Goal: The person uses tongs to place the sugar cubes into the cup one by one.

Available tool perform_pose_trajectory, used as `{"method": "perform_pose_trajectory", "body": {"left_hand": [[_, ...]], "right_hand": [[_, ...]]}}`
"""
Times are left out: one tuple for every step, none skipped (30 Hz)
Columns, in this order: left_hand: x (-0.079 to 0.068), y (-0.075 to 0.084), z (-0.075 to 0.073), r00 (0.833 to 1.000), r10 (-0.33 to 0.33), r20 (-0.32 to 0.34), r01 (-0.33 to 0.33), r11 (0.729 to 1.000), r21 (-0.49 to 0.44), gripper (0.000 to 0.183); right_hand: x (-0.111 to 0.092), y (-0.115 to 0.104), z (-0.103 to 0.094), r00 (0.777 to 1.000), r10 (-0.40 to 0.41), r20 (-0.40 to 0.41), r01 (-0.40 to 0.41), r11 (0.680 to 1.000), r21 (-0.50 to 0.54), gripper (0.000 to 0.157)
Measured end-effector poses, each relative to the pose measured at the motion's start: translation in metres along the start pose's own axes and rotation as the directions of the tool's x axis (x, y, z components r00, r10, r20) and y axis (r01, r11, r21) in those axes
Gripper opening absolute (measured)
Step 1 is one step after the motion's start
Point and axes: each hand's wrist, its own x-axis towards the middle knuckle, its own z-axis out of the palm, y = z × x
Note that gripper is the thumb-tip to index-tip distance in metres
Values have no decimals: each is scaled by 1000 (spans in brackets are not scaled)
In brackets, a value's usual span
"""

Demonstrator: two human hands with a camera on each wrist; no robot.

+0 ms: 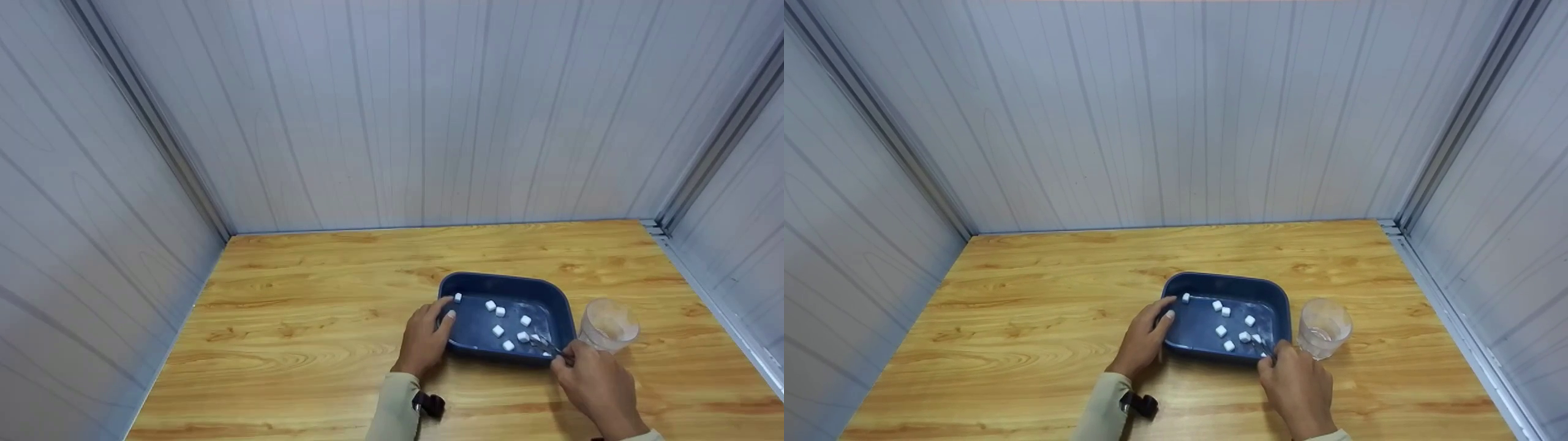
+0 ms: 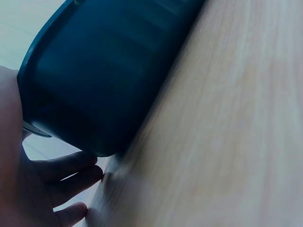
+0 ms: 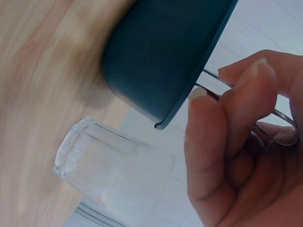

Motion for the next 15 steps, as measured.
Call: {"method": "perform_pose_trajectory", "body": {"left_hand": [[0,0,0,1000,-1,-1,1,1000,-1,38],[0,0,0,1000,-3,0,3,1000,-2,39],[0,0,0,1000,-5,2,5,1000,-1,39],[0,0,0,1000,-7,3,7,1000,0,39],[0,1,0,1000,-7,3,7,1000,-1,39],[0,1,0,1000,-10,4,10,1000,-1,39],[0,1,0,1000,-12,5,12,1000,0,39],[0,1,0,1000,-15,7,15,1000,0,39],[0,1,0,1000,-17,8,17,1000,1,40],[0,2,0,1000,-20,9,20,1000,1,40],[0,2,0,1000,-19,8,19,1000,1,40],[0,2,0,1000,-22,11,22,1000,3,40],[0,2,-1,1000,-24,12,24,1000,5,40],[0,1,-1,1000,-25,12,25,1000,7,40],[0,1,-1,1000,-25,13,25,1000,8,40]], "right_hand": [[0,0,0,1000,0,0,0,1000,0,13],[-1,0,0,1000,1,0,-1,1000,-1,13],[-1,0,1,1000,3,3,-3,1000,-2,13],[-1,0,1,1000,6,6,-6,1000,-3,13],[-1,0,1,1000,8,10,-8,1000,-4,14],[-1,0,1,1000,9,12,-9,1000,-5,14],[-1,0,1,1000,9,14,-9,1000,-6,14],[-1,0,1,1000,10,16,-9,1000,-8,14],[-1,0,1,1000,9,18,-9,1000,-8,14],[-1,1,1,1000,10,21,-10,1000,-8,14],[-1,1,0,1000,10,21,-9,1000,-9,14],[-1,1,0,1000,10,22,-10,1000,-12,14],[-1,1,0,1000,11,20,-10,1000,-12,14],[-2,1,0,1000,11,19,-11,1000,-13,14],[-2,1,0,1000,12,19,-12,1000,-12,13]]}}
